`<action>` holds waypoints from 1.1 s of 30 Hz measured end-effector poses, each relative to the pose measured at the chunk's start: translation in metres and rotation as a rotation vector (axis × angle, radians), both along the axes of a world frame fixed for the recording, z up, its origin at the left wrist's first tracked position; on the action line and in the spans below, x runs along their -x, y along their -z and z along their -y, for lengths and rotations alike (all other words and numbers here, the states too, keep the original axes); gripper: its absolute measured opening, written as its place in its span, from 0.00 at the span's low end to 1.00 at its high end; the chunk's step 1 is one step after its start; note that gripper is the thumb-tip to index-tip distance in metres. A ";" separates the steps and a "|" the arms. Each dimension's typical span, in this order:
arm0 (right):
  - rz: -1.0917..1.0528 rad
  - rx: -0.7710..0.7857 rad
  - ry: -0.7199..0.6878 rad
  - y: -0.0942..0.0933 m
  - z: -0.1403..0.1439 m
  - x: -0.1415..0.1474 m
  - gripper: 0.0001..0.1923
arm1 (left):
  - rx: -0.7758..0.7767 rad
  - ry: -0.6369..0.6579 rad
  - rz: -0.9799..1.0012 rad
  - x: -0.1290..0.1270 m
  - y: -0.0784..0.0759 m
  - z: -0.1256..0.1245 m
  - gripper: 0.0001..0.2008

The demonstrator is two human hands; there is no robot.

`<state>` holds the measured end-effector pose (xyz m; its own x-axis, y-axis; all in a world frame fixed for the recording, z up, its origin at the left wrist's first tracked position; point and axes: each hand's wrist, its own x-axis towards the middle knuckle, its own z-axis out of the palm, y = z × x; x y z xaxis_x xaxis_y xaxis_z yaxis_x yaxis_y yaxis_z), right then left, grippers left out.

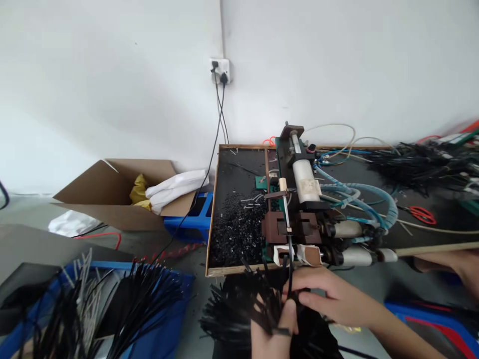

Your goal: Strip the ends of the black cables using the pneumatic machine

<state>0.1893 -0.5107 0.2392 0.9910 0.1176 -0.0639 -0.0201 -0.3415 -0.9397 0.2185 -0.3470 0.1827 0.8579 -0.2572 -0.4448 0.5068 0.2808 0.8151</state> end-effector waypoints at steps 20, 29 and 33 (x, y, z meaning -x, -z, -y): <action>0.062 -0.820 0.695 0.066 -0.080 0.015 0.21 | 0.302 -0.091 0.164 0.003 0.014 -0.010 0.22; 0.000 -1.387 0.602 0.077 -0.077 -0.004 0.16 | 0.275 -0.006 0.407 0.040 0.018 -0.033 0.17; 0.046 -1.516 0.523 0.076 -0.076 -0.008 0.14 | 0.147 -0.034 0.321 0.046 0.007 -0.038 0.17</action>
